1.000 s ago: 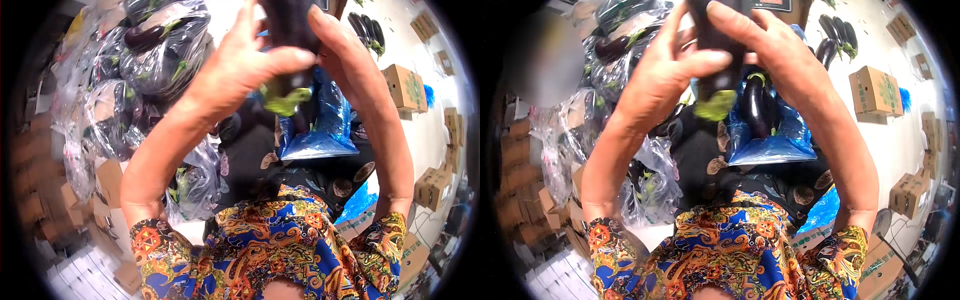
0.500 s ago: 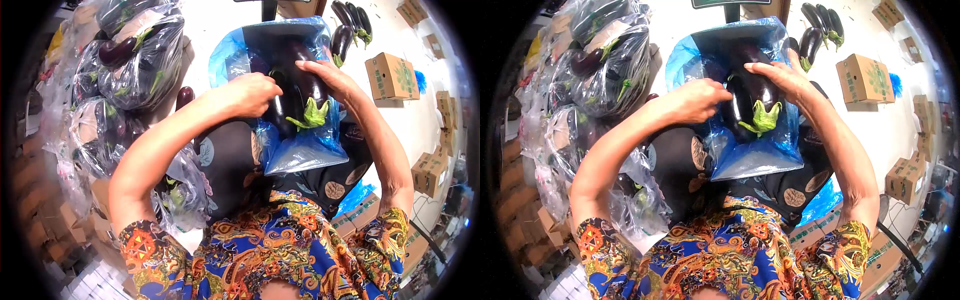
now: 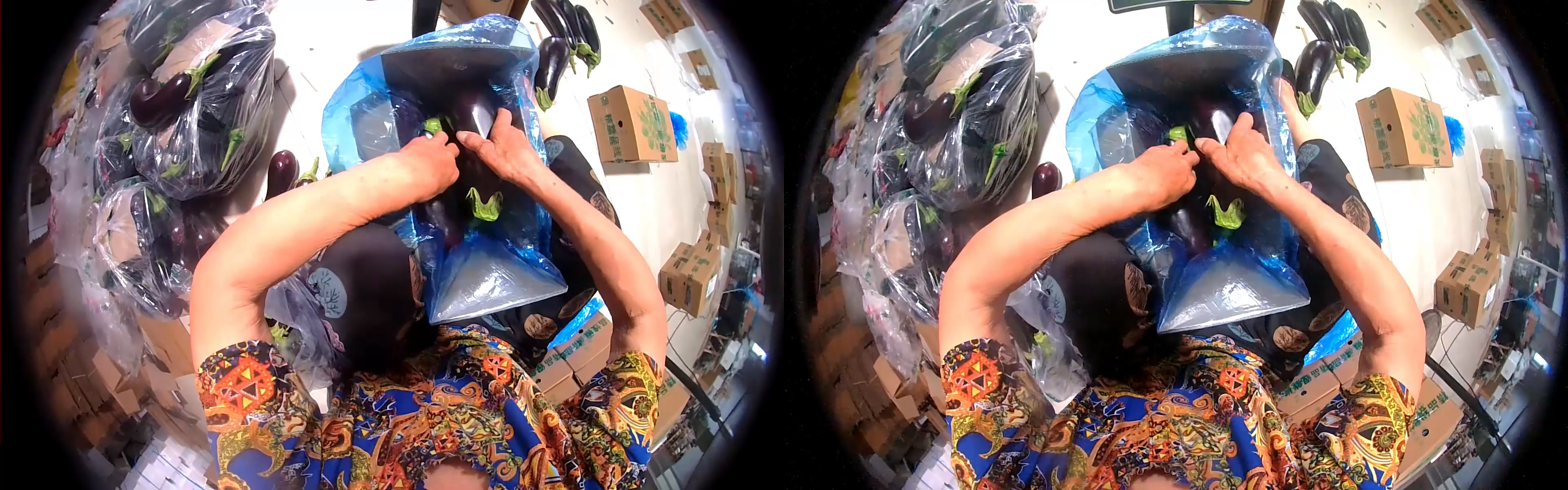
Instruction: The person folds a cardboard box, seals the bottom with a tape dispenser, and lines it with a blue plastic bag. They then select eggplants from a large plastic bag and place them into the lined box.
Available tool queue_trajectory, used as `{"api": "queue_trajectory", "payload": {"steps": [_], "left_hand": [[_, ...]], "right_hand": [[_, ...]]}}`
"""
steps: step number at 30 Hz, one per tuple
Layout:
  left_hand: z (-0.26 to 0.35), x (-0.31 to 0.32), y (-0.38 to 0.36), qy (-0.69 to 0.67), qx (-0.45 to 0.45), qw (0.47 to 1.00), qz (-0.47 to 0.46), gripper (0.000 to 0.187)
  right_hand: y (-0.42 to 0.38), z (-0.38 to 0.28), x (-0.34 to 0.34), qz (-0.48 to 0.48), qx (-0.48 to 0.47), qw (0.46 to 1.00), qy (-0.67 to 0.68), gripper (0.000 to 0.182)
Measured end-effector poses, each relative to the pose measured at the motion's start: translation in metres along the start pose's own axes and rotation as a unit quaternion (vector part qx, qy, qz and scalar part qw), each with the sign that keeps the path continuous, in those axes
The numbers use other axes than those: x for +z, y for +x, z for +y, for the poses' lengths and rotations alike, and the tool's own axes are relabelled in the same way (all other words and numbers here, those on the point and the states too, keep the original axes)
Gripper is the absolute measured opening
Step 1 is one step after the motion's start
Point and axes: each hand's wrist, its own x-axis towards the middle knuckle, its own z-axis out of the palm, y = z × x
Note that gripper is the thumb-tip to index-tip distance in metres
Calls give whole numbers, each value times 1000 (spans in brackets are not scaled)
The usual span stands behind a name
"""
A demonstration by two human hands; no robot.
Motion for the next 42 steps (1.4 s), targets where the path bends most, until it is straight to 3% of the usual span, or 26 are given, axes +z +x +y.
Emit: {"api": "queue_trajectory", "payload": {"steps": [7, 8, 9, 11, 12, 15, 17, 19, 21, 23, 25, 29, 31, 33, 36, 38, 39, 40, 42], "left_hand": [[0, -6, 5, -49, -17, 999, 16, 24], [1, -8, 6, -56, -27, 998, 16, 24], [0, -3, 8, -79, -32, 995, 43, 24], [0, -3, 3, -126, -46, 986, 96, 25], [-4, -5, 1, -95, -22, 995, 35, 24], [-16, -29, -27, -238, 31, 968, 79, 35], [-31, -28, -72, -408, 95, 840, 343, 40], [-39, -40, -147, -533, -73, 769, 344, 42], [-50, -16, -213, -524, -225, 707, 418, 39], [-33, 15, -281, -552, -333, 604, 469, 37], [-3, 46, -334, -575, -435, 531, 444, 32], [86, 140, -399, -608, -526, 323, 499, 21], [113, 154, -391, -555, -589, 275, 519, 20], [103, 125, -366, -538, -551, 331, 545, 21], [49, 96, -309, -571, -460, 469, 492, 28], [5, 119, -261, -553, -403, 617, 389, 35], [-18, 158, -233, -387, -369, 760, 369, 39], [-28, 187, -213, -286, -382, 809, 342, 38], [-52, 230, -179, -233, -475, 848, 19, 39]], "right_hand": [[8, -2, 22, 19, 56, 998, -18, 81], [7, -4, 20, 5, 62, 996, -63, 90], [-2, -9, 24, 60, 21, 985, -159, 95], [-10, -13, 19, 73, -78, 959, -261, 89], [-6, -3, 23, 93, -104, 948, -285, 84], [20, 17, 41, 89, -62, 938, -330, 72], [28, 21, 38, 41, -60, 940, -334, 70], [19, 7, 33, 51, -40, 947, -316, 76], [21, 19, 35, 78, -79, 935, -337, 69], [10, 1, 30, 25, -59, 920, -387, 68], [3, 3, 17, 15, -109, 882, -458, 62], [-29, -26, -13, 14, -175, 912, -371, 45], [-22, -18, -18, -30, -188, 931, -312, 41], [-22, -20, -14, -43, -244, 941, -231, 36], [-41, -56, -9, -54, -270, 944, -181, 31], [-50, -63, -9, -64, -267, 945, -176, 31], [-50, -57, -10, -71, -257, 949, -171, 31], [-51, -49, -12, -76, -243, 951, -176, 31], [-59, -31, -25, -94, -217, 950, -202, 32]]}}
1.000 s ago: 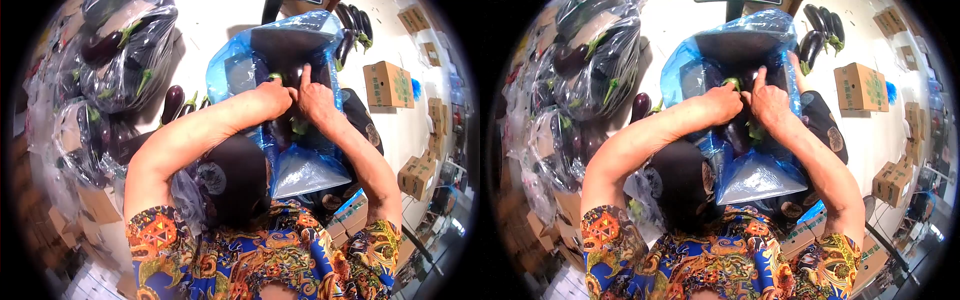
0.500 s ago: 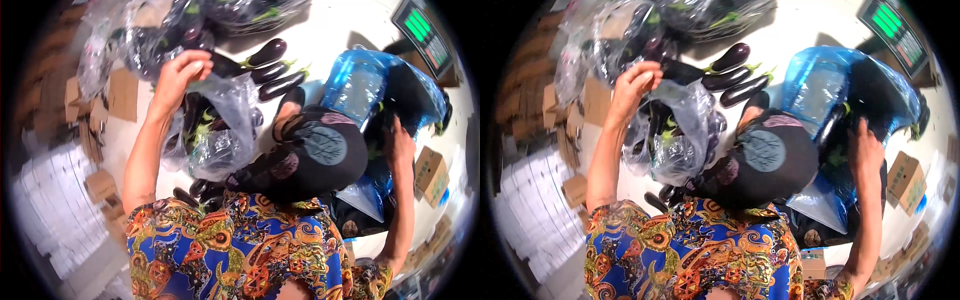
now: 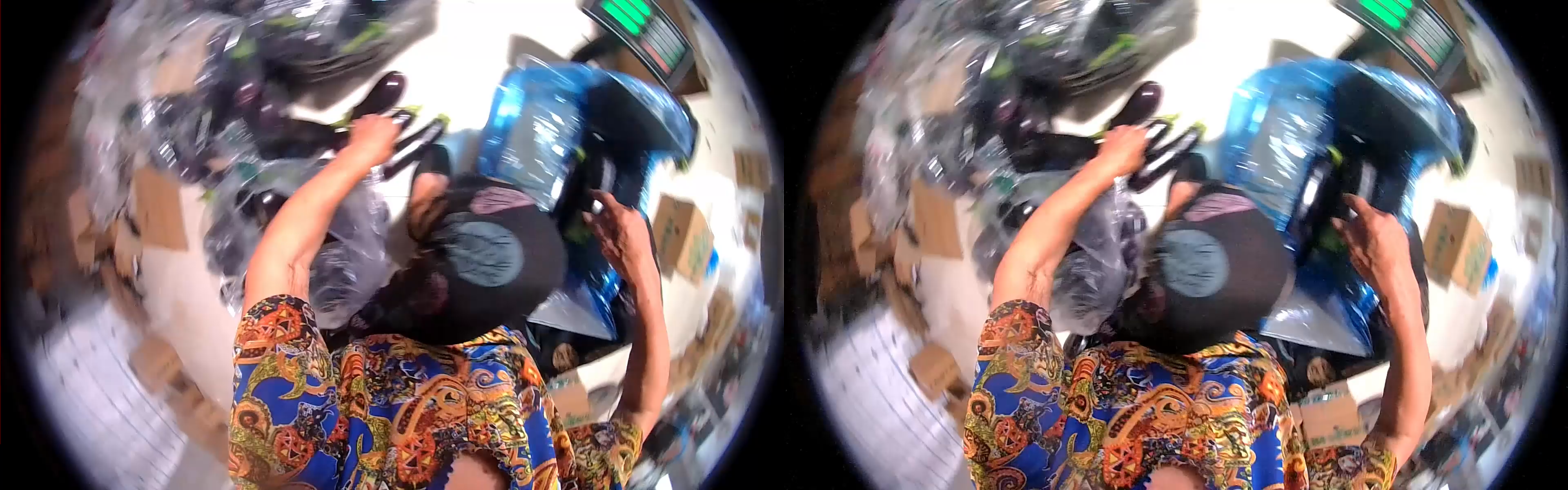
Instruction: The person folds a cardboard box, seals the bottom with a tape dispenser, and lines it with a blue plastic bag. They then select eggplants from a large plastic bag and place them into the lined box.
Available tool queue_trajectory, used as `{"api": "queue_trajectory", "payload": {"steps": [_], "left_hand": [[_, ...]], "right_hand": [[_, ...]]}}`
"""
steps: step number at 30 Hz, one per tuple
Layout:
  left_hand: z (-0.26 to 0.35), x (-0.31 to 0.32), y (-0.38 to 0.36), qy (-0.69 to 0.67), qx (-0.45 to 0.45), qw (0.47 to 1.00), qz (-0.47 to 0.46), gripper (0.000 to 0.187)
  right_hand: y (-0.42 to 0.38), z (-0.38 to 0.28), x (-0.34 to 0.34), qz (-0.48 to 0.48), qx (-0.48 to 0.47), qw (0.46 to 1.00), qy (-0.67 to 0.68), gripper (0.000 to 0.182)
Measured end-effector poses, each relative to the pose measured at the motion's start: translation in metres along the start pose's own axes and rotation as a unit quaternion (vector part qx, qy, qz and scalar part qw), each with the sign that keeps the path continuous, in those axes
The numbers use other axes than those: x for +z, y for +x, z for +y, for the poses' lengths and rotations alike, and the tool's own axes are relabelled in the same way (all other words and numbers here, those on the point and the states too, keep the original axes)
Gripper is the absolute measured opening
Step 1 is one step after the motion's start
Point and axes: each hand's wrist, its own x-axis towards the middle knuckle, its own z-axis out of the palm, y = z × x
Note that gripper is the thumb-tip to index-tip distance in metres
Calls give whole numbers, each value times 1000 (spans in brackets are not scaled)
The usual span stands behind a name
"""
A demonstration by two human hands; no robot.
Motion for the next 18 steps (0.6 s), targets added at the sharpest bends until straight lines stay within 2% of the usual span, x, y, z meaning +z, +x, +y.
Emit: {"api": "queue_trajectory", "payload": {"steps": [1, 2, 3, 5, 7, 9, 10, 11, 12, 14, 15, 17, 18], "left_hand": [[-6, 12, 3, 60, 24, 998, -26, 36], [-12, 42, 8, -42, -11, 992, 119, 34], [-16, 65, 12, -2, -57, 989, 139, 36], [-17, 65, 7, 127, -57, 978, 157, 38], [-23, 42, -2, 76, -9, 993, 85, 59], [-28, 32, -3, -41, -80, 994, 69, 76], [-30, 18, -8, -139, -85, 983, 85, 80], [-41, 7, -17, -273, -69, 955, 98, 79], [-30, -36, -36, -492, -40, 869, 27, 78], [-7, -107, -70, -602, 6, 798, 20, 73], [12, -136, -82, -649, 63, 754, 73, 73], [40, -189, -96, -670, 128, 722, 114, 77], [46, -209, -96, -662, 196, 717, 97, 75]], "right_hand": [[-17, 18, 3, 18, -17, 1000, -4, 31], [-28, 18, -5, 10, 20, 1000, 0, 31], [-35, 12, -12, 2, 50, 999, 9, 30], [-48, 14, -23, 13, 46, 998, 32, 29], [-52, 7, -33, 21, 66, 993, 91, 29], [-46, 12, -36, 54, 38, 991, 120, 29], [-48, 15, -38, 67, 46, 985, 154, 30], [-49, 17, -37, 79, 50, 978, 188, 32], [-50, 18, -37, 102, 28, 973, 206, 35], [-47, 18, -38, 102, 14, 946, 306, 38], [-44, 10, -42, 100, 12, 931, 352, 40], [-38, -6, -53, 98, -6, 900, 424, 40], [-37, -13, -58, 99, -15, 882, 460, 41]]}}
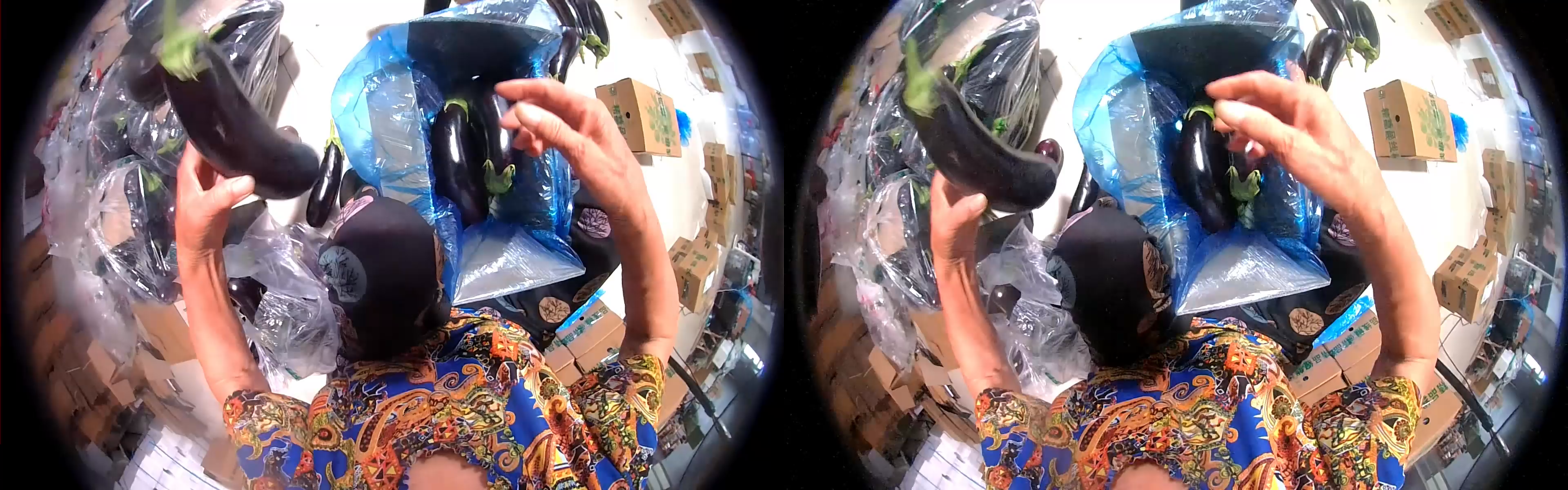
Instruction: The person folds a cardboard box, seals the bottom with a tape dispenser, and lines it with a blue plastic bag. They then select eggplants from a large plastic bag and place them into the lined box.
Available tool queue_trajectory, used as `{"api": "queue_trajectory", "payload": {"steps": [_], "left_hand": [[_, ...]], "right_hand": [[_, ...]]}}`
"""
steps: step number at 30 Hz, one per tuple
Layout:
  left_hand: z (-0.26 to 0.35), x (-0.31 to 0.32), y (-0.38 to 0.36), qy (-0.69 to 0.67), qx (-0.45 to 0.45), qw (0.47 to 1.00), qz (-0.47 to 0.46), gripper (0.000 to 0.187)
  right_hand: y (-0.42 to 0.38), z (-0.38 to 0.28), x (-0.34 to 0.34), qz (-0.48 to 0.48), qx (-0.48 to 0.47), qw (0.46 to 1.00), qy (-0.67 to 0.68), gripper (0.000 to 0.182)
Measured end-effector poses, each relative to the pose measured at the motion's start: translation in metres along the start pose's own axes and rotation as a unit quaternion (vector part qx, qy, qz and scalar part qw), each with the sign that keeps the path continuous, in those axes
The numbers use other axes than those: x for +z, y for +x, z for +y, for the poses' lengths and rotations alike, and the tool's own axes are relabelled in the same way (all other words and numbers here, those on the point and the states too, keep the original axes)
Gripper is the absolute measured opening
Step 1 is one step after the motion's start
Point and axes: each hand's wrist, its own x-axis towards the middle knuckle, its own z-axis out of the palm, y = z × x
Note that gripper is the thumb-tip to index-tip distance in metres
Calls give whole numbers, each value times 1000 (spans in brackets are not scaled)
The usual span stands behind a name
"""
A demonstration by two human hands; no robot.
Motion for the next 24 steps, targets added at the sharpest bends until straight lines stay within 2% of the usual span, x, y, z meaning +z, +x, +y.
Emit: {"api": "queue_trajectory", "payload": {"steps": [1, 2, 3, 4, 5, 7, 8, 9, 12, 13, 15, 16, 17, 18, 19, 20, 21, 22, 23, 24], "left_hand": [[24, 20, 9, 23, 23, 999, -33, 77], [47, 36, 20, 72, -8, 991, -110, 72], [55, 62, 26, 82, 24, 986, -142, 69], [51, 82, 37, 164, 100, 967, -166, 71], [59, 105, 55, 181, 250, 907, -288, 77], [55, 145, 71, 321, 388, 787, -356, 69], [44, 159, 73, 364, 396, 761, -362, 68], [31, 169, 74, 407, 403, 732, -369, 67], [-8, 179, 89, 407, 446, 753, -261, 69], [-9, 172, 91, 423, 416, 767, -246, 67], [-8, 155, 86, 376, 366, 829, -194, 63], [-6, 139, 81, 343, 337, 861, -165, 53], [-3, 123, 72, 233, 192, 941, -154, 41], [-10, 108, 63, 191, 114, 972, -81, 33], [-30, 87, 61, 102, 72, 992, -24, 31], [-41, 72, 57, 80, 9, 996, 48, 31], [-73, 49, 55, 78, -17, 992, 93, 31], [-108, 28, 52, 114, -59, 984, 126, 33], [-151, 5, 47, 221, -91, 961, 136, 35], [-206, -23, 40, 325, -89, 937, 96, 39]], "right_hand": [[2, -5, -1, -9, -31, 999, 26, 50], [1, -12, -2, -26, -1, 995, 98, 55], [-1, -19, -4, -43, 29, 984, 168, 60], [0, -9, -7, -70, 48, 972, 221, 69], [-8, -4, -7, -87, 48, 957, 272, 71], [-23, 7, -1, -96, 73, 918, 378, 78], [-20, 15, -10, -123, 64, 956, 259, 78], [-23, 17, -7, -113, 86, 961, 237, 77], [-24, 33, 5, -53, 157, 966, 198, 82], [-21, 39, 8, -40, 162, 975, 145, 89], [-8, 54, 14, -53, 146, 980, 128, 92], [-1, 64, 18, -32, 138, 987, 79, 91], [9, 80, 22, -32, 133, 990, 45, 91], [20, 98, 26, -31, 127, 991, 12, 91], [27, 106, 30, -32, 120, 992, -23, 91], [31, 93, 37, -56, 148, 975, -156, 90], [33, 112, 47, -44, 28, 965, -257, 89], [32, 107, 54, -57, 41, 941, -331, 89], [29, 97, 62, -68, 54, 911, -404, 89], [28, 81, 64, -102, 109, 881, -449, 89]]}}
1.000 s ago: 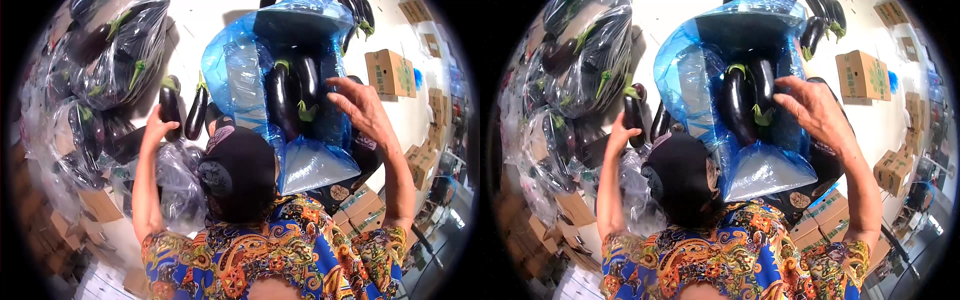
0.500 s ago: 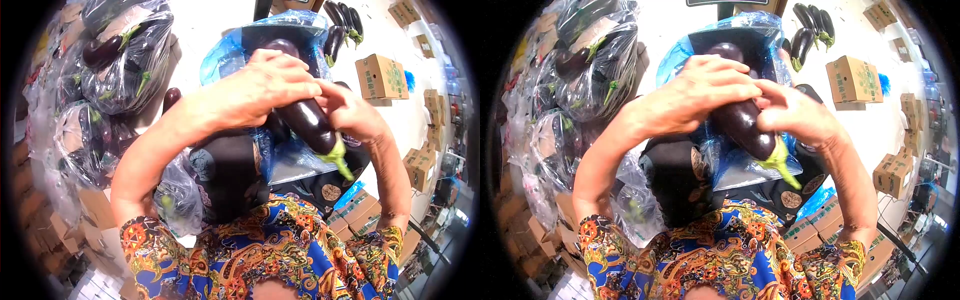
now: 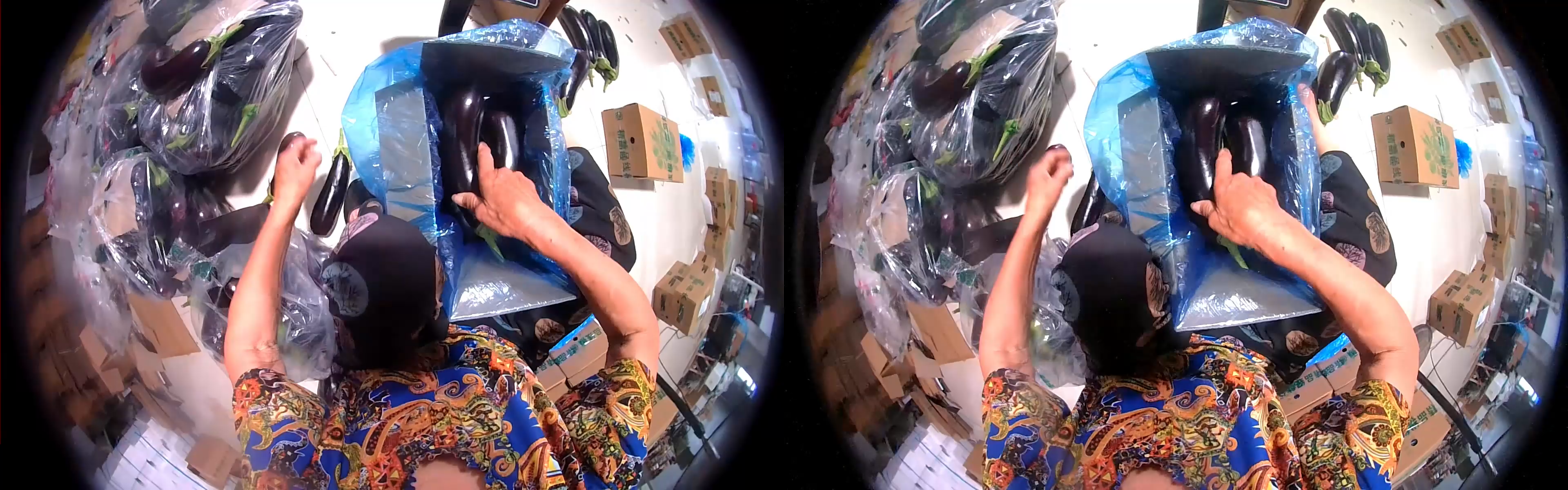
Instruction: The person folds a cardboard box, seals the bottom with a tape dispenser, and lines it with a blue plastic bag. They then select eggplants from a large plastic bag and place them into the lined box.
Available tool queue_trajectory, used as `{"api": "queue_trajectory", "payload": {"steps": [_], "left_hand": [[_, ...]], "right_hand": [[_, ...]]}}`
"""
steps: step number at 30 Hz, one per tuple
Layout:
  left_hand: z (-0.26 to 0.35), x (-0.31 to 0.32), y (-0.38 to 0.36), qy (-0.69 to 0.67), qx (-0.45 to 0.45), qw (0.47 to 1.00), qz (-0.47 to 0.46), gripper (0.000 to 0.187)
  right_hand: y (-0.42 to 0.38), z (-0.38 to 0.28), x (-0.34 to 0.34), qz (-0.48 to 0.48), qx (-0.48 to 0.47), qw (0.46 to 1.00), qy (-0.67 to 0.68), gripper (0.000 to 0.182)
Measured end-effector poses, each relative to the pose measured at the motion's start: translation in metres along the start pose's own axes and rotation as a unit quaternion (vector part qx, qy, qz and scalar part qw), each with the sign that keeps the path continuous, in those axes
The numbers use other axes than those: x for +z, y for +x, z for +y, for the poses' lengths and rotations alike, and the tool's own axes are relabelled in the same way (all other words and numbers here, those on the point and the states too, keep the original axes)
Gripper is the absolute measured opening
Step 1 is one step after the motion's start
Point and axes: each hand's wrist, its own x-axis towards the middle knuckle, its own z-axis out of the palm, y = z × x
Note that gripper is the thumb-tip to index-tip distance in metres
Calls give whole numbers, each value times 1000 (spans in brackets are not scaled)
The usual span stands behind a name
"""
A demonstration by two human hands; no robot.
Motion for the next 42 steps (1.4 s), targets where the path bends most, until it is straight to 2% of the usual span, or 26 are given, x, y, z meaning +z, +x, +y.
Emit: {"api": "queue_trajectory", "payload": {"steps": [3, 4, 5, 8, 9, 11, 14, 17, 19, 21, 22, 23, 25, 26, 27, 29, 30, 31, 32, 33, 35, 36, 37, 39, 41, 42], "left_hand": [[-57, 45, -25, 125, -91, 985, -70, 69], [-55, 52, -30, 134, -117, 977, -120, 72], [-48, 61, -32, 215, -147, 954, -149, 81], [-47, 80, -51, 278, -114, 951, -76, 93], [-54, 83, -53, 297, -118, 946, -57, 83], [-59, 82, -47, 275, -132, 951, -45, 76], [-47, 55, -44, 212, -178, 955, -110, 69], [-18, 8, -54, -71, -182, 964, -181, 61], [31, -27, -63, -113, -109, 979, -127, 63], [98, -65, -68, -101, -61, 989, -92, 67], [127, -76, -69, -171, -34, 981, -87, 67], [154, -85, -70, -241, -5, 967, -82, 68], [202, -94, -68, -284, 69, 952, -95, 71], [228, -91, -67, -282, 104, 949, -95, 70], [254, -85, -65, -287, 114, 943, -120, 69], [295, -59, -57, -253, 164, 931, -205, 68], [314, -42, -56, -242, 174, 921, -252, 63], [314, -19, -46, -194, 223, 913, -283, 59], [334, -15, -45, -70, 198, 921, -327, 57], [325, 4, -35, -159, 200, 896, -363, 54], [303, 17, -11, -65, 211, 906, -362, 54], [287, 29, -4, -26, 333, 890, -310, 52], [277, 36, -2, 89, 431, 851, -287, 55], [264, 59, -5, 208, 527, 757, -326, 59], [248, 83, -12, 312, 622, 666, -269, 45], [241, 92, -9, 333, 622, 653, -275, 41]], "right_hand": [[-10, 8, 5, -17, 34, 999, -19, 87], [-13, 15, 4, -19, 39, 999, 13, 82], [-17, 23, 6, 7, 20, 999, 26, 82], [-23, 23, 10, -5, 24, 1000, 9, 85], [-21, 18, 7, -11, 27, 1000, 0, 86], [-20, 17, 2, -20, 33, 999, -22, 87], [-31, 15, -5, -28, 35, 998, -51, 82], [-49, 29, -15, 92, -4, 996, 1, 74], [-56, 41, -24, 168, -76, 980, 78, 57], [-61, 39, -42, 150, -75, 970, 176, 50], [-64, 34, -51, 120, -48, 958, 256, 50], [-65, 33, -52, 138, -74, 941, 299, 51], [-66, 29, -53, 174, -128, 899, 380, 53], [-72, 17, -68, 131, -105, 879, 446, 62], [-72, 9, -73, 181, -145, 862, 451, 71], [-70, -2, -87, 200, -188, 817, 507, 70], [-66, -3, -96, 182, -197, 814, 515, 69], [-67, -3, -104, 162, -200, 812, 523, 67], [-79, -4, -115, 89, -176, 790, 581, 62], [-80, 4, -108, 142, -114, 816, 549, 57], [-84, 29, -88, 123, -85, 817, 558, 55], [-83, 46, -72, 132, -63, 842, 519, 55], [-85, 51, -68, 126, -41, 857, 497, 56], [-82, 57, -62, 113, 7, 888, 445, 61], [-71, 61, -63, 104, 56, 914, 388, 66], [-63, 63, -64, 101, 51, 922, 369, 66]]}}
